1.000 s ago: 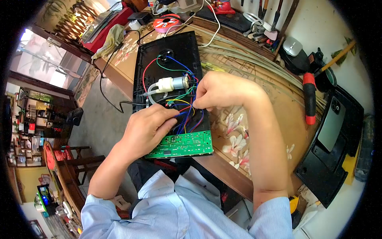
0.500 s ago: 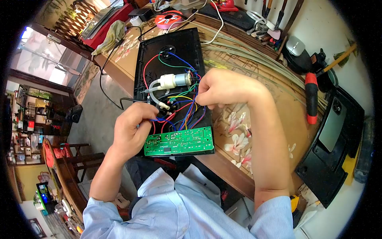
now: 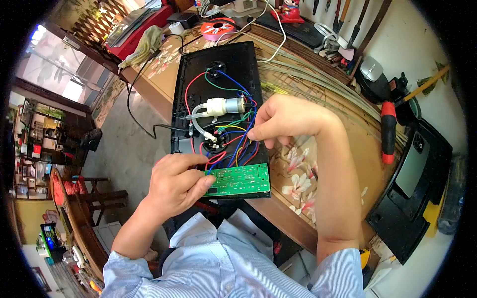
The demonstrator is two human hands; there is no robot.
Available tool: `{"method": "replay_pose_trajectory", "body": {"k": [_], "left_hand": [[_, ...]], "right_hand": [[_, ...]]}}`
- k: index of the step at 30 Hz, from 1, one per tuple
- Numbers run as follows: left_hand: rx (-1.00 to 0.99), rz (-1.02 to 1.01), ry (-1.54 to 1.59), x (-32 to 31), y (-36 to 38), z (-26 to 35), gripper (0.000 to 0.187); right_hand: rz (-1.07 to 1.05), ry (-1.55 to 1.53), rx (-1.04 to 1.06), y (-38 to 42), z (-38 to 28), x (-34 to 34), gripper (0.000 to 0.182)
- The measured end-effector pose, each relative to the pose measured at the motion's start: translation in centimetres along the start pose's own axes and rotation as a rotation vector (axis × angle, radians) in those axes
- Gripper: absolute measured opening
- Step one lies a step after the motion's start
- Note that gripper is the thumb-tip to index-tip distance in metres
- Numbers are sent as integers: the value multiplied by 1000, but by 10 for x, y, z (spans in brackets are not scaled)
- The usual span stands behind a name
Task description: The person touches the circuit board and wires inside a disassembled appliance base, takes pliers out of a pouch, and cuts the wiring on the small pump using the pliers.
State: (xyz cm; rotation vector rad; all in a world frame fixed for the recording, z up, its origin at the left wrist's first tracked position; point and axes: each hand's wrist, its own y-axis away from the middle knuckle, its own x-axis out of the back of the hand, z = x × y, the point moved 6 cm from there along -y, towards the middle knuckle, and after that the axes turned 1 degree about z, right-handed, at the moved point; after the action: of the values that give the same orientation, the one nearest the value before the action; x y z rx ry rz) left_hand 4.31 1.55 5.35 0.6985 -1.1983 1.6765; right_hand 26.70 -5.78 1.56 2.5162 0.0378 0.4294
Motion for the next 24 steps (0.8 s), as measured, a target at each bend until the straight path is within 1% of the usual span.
{"method": "replay_pose_trajectory", "body": {"k": [2,8,10,11,13,17,19,24], "left_hand": [[-2,16,-16,0,0,0,18],[66,59,22,0,-1,-1,11],[105,111,64,3,-1,-2,15],[105,111,64,3,-2,-2,15],[98,95,25,4,-3,0,22],[83,59,0,2,0,0,24],[107,44,-2,1,1,-1,26],[68,67,-11,0,0,-1,29]], "right_hand": [[-1,2,14,-2,2,0,25],[-9,5,30,-2,1,-1,24],[-10,7,26,-2,1,-1,24],[-7,9,26,-2,2,-1,24],[-5,12,25,-3,2,-1,24],[-8,7,22,-2,1,-1,24],[-7,8,18,-2,2,-1,24],[-27,1,25,-1,1,-2,23]]}}
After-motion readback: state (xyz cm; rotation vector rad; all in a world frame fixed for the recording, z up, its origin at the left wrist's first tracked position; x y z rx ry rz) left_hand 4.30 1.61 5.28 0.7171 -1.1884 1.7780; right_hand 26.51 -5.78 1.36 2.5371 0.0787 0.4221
